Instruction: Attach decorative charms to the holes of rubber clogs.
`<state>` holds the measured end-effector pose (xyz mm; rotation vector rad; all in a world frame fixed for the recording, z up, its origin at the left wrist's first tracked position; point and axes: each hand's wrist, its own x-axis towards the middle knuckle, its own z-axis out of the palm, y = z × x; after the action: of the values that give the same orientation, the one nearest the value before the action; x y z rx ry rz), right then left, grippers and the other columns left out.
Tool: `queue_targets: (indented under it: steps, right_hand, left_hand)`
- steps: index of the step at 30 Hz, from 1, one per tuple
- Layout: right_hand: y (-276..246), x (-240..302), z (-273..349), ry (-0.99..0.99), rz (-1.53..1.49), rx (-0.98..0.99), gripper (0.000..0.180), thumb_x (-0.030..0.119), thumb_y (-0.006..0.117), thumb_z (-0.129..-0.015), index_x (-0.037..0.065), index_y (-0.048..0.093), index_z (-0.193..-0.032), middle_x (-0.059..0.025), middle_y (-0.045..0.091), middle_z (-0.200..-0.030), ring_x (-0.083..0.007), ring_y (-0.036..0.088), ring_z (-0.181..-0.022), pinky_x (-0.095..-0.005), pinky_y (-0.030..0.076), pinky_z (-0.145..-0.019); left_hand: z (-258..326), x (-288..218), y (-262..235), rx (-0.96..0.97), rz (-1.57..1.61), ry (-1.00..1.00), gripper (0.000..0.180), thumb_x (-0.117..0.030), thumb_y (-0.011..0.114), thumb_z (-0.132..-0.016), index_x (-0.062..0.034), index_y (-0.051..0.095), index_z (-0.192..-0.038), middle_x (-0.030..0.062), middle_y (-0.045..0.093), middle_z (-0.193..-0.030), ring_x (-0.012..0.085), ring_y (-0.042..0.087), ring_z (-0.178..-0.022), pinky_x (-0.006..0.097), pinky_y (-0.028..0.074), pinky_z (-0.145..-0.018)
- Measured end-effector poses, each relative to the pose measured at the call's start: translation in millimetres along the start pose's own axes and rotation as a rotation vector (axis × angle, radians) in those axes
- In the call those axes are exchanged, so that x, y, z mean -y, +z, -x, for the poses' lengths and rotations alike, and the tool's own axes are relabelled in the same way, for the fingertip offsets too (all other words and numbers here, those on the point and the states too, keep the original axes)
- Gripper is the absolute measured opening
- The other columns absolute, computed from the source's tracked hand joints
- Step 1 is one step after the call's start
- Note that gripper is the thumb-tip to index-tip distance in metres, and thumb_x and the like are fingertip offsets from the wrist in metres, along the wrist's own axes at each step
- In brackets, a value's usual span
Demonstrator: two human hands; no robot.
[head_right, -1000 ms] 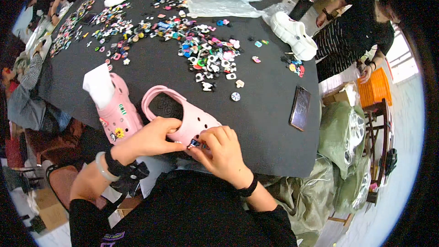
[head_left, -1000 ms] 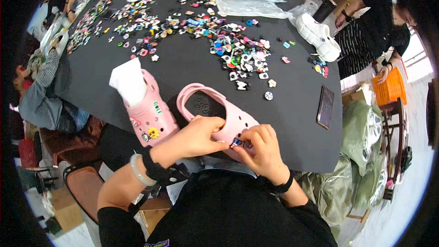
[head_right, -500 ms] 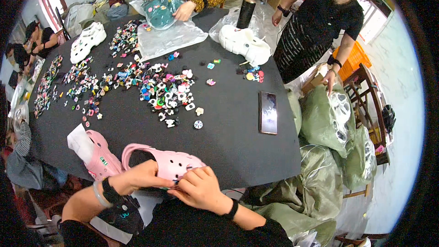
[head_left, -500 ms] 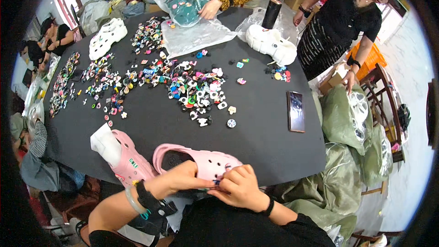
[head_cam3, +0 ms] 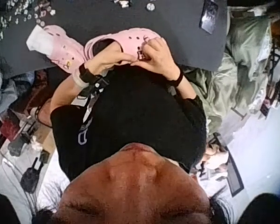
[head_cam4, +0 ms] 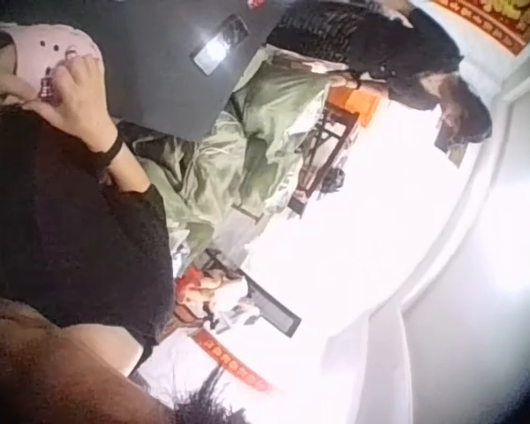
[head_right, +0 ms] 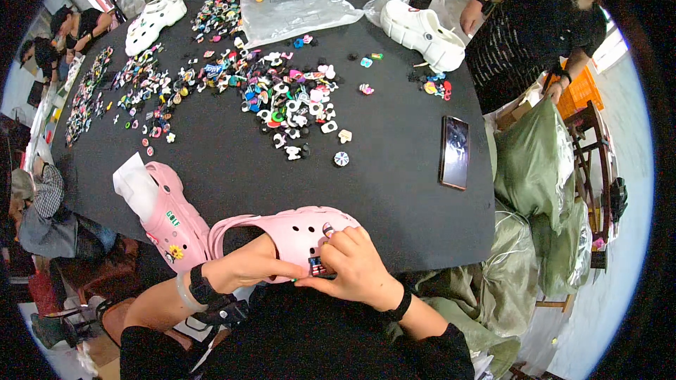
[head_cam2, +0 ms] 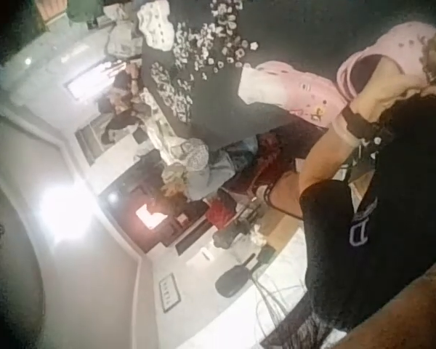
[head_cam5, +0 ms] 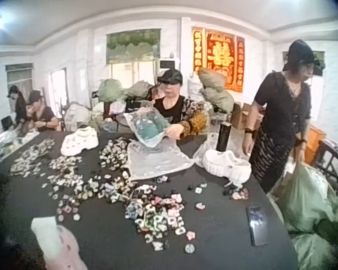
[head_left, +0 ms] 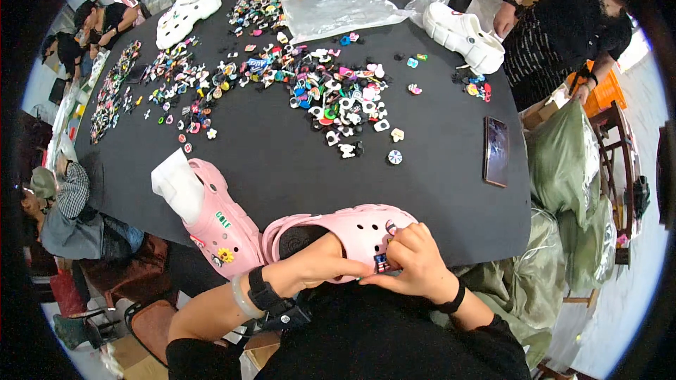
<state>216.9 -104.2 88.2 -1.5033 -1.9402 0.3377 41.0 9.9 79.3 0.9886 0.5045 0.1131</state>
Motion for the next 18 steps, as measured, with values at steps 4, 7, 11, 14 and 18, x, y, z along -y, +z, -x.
queue_targets:
  steps: [4, 7, 11, 14, 18]
  right_hand:
    - [-1, -8, -4, -0.047, -0.016, 0.059, 0.047, 0.045, 0.080, -0.066, 0.008, 0.053, -0.079, -0.0067, 0.046, -0.078, -0.0254, 0.047, -0.073, -0.0375, 0.038, -0.069]
    - [-3, -14, -5, -0.077, -0.037, 0.112, 0.044, 0.043, 0.078, -0.069, 0.008, 0.053, -0.079, -0.0072, 0.046, -0.080, -0.0260, 0.048, -0.074, -0.0377, 0.038, -0.069]
    - [-4, -18, -5, -0.164, 0.000, 0.125, 0.037, 0.036, 0.076, -0.071, 0.009, 0.053, -0.081, -0.0075, 0.049, -0.084, -0.0263, 0.050, -0.079, -0.0390, 0.039, -0.071]
    - [2, -18, -4, -0.218, 0.039, 0.067, 0.033, 0.032, 0.076, -0.072, 0.010, 0.053, -0.078, -0.0063, 0.049, -0.083, -0.0249, 0.048, -0.076, -0.0382, 0.038, -0.069]
    - [6, -18, -2, -0.266, 0.058, -0.010, 0.029, 0.026, 0.077, -0.071, 0.012, 0.053, -0.074, -0.0039, 0.048, -0.081, -0.0230, 0.045, -0.072, -0.0360, 0.036, -0.065]
  left_hand:
    - [-2, 2, -6, 0.028, 0.050, -0.078, 0.070, 0.006, 0.068, -0.070, -0.0023, 0.042, -0.134, 0.0060, 0.056, -0.119, 0.0132, 0.055, -0.105, 0.028, 0.048, -0.084]
    - [-2, 3, -7, 0.033, 0.073, -0.052, 0.072, 0.010, 0.068, -0.070, -0.0042, 0.042, -0.135, 0.0068, 0.056, -0.124, 0.0157, 0.055, -0.112, 0.031, 0.047, -0.093]
    - [-3, 5, -7, 0.078, 0.146, -0.049, 0.070, 0.013, 0.069, -0.071, -0.0050, 0.043, -0.134, 0.0066, 0.057, -0.122, 0.0159, 0.057, -0.111, 0.033, 0.050, -0.092]
    - [-4, 7, -8, 0.053, 0.093, -0.050, 0.072, 0.010, 0.069, -0.073, -0.0059, 0.040, -0.136, 0.0063, 0.055, -0.124, 0.0154, 0.055, -0.112, 0.032, 0.050, -0.092]
    - [-5, 6, -10, 0.120, 0.013, -0.121, 0.067, 0.006, 0.068, -0.075, -0.0056, 0.042, -0.135, 0.0053, 0.055, -0.122, 0.0135, 0.055, -0.110, 0.030, 0.048, -0.090]
